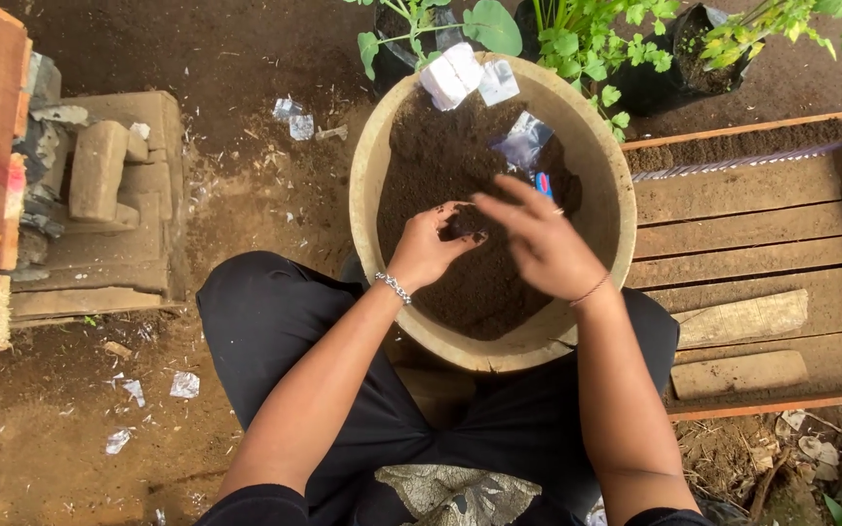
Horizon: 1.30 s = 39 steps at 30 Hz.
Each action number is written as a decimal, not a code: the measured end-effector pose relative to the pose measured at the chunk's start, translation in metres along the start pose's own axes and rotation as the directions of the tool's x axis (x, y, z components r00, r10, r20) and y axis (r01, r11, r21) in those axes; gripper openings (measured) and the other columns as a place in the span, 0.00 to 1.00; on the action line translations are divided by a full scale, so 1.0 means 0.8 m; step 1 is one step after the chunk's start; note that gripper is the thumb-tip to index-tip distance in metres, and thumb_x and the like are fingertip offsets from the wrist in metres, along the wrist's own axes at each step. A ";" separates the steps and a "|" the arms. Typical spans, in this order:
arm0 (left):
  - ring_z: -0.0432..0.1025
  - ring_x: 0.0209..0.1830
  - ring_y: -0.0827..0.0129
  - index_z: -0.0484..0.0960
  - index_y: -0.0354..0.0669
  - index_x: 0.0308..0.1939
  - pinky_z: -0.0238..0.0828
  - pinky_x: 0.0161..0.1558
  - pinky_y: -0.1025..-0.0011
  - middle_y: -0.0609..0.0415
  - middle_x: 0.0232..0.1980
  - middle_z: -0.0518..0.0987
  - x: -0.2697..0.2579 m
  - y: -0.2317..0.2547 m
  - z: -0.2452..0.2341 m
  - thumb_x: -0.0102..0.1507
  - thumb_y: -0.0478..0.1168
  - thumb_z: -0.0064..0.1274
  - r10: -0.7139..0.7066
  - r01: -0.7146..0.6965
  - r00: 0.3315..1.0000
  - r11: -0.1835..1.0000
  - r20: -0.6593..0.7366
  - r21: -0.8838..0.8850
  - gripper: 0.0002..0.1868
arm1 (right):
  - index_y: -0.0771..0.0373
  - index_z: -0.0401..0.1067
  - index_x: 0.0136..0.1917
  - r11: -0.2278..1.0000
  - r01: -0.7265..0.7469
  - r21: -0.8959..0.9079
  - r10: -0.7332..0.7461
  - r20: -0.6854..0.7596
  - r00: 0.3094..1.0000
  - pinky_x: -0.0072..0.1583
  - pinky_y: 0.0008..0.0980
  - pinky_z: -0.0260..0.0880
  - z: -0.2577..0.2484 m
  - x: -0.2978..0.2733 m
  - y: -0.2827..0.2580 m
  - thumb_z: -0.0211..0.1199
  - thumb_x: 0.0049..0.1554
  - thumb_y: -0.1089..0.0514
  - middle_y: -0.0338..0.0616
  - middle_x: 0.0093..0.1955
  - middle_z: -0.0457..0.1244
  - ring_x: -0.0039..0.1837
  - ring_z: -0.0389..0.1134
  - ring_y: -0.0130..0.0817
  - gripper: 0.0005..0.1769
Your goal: The person sits cross-legged on the ground and mixes soil in a large bowl. They open small plastic packets, pour seeds into the soil, and mix them by hand. The person then places handfuls of the seed-soil mixture into a wooden planter box nearby.
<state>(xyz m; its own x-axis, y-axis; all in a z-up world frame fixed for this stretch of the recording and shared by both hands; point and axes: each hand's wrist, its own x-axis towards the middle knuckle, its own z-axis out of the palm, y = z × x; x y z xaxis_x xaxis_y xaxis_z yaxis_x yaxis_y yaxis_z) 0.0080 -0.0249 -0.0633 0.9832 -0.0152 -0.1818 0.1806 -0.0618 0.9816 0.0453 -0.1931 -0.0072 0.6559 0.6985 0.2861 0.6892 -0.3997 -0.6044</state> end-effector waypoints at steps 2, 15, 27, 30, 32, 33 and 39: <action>0.69 0.41 0.70 0.73 0.42 0.47 0.70 0.43 0.73 0.51 0.40 0.76 0.007 -0.010 -0.002 0.52 0.36 0.54 0.003 -0.002 1.000 0.999 -0.014 0.034 0.20 | 0.49 0.60 0.62 0.998 0.029 -0.052 -0.026 0.052 0.998 0.62 0.50 0.51 0.012 0.000 -0.010 0.48 0.42 0.74 0.56 0.63 0.49 0.65 0.48 0.56 0.36; 0.71 0.43 0.61 0.74 0.42 0.46 0.70 0.42 0.68 0.46 0.38 0.77 -0.006 0.015 0.000 0.51 0.33 0.52 0.025 -0.020 0.996 0.998 -0.083 0.059 0.18 | 0.46 0.48 0.67 0.899 -0.168 -0.405 0.211 0.063 0.975 0.62 0.53 0.50 0.016 -0.008 -0.002 0.49 0.47 0.65 0.57 0.64 0.45 0.64 0.47 0.62 0.36; 0.71 0.41 0.61 0.74 0.42 0.42 0.71 0.40 0.69 0.46 0.36 0.76 -0.004 0.007 0.002 0.50 0.33 0.52 0.040 -0.031 0.994 0.995 -0.103 0.090 0.16 | 0.41 0.51 0.66 0.917 -0.214 -0.336 0.275 0.144 0.951 0.63 0.53 0.47 0.011 -0.001 -0.005 0.52 0.45 0.63 0.55 0.66 0.44 0.65 0.43 0.63 0.37; 0.71 0.41 0.59 0.74 0.41 0.42 0.71 0.40 0.67 0.45 0.36 0.76 -0.006 0.014 0.002 0.50 0.32 0.52 0.057 -0.049 0.994 0.996 -0.093 0.078 0.16 | 0.45 0.51 0.66 0.920 -0.250 -0.303 0.291 0.099 0.952 0.64 0.51 0.47 0.012 -0.011 0.024 0.54 0.45 0.60 0.55 0.64 0.46 0.65 0.45 0.61 0.36; 0.71 0.40 0.58 0.75 0.41 0.42 0.71 0.40 0.66 0.44 0.35 0.76 -0.009 0.018 -0.002 0.50 0.32 0.52 0.077 -0.071 0.995 0.994 -0.065 0.082 0.16 | 0.47 0.52 0.66 0.917 -0.266 -0.299 0.295 0.057 0.954 0.64 0.50 0.48 0.016 -0.011 0.037 0.55 0.45 0.59 0.54 0.63 0.47 0.64 0.47 0.59 0.35; 0.71 0.42 0.59 0.75 0.42 0.41 0.70 0.42 0.67 0.46 0.37 0.76 -0.008 0.021 0.001 0.48 0.33 0.54 0.119 -0.109 0.989 0.988 -0.088 0.109 0.16 | 0.57 0.56 0.62 0.978 -0.188 -0.091 0.196 0.097 0.976 0.62 0.50 0.51 0.010 -0.009 0.040 0.57 0.44 0.61 0.58 0.60 0.51 0.63 0.50 0.59 0.31; 0.69 0.45 0.59 0.76 0.41 0.40 0.68 0.46 0.66 0.48 0.41 0.76 -0.010 0.022 0.012 0.46 0.34 0.58 0.284 -0.253 0.953 0.938 -0.105 0.236 0.18 | 0.64 0.62 0.57 0.601 -0.468 0.648 0.375 0.288 0.881 0.57 0.44 0.60 0.007 -0.001 0.034 0.63 0.40 0.67 0.56 0.58 0.55 0.62 0.54 0.48 0.30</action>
<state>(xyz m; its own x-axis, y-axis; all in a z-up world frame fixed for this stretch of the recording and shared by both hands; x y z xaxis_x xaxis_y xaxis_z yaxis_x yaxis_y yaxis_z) 0.0030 -0.0354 -0.0448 0.9911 0.0725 0.1114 -0.0859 -0.2901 0.9531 0.0615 -0.2015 -0.0279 0.7479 0.6363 -0.1891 -0.0920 -0.1828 -0.9788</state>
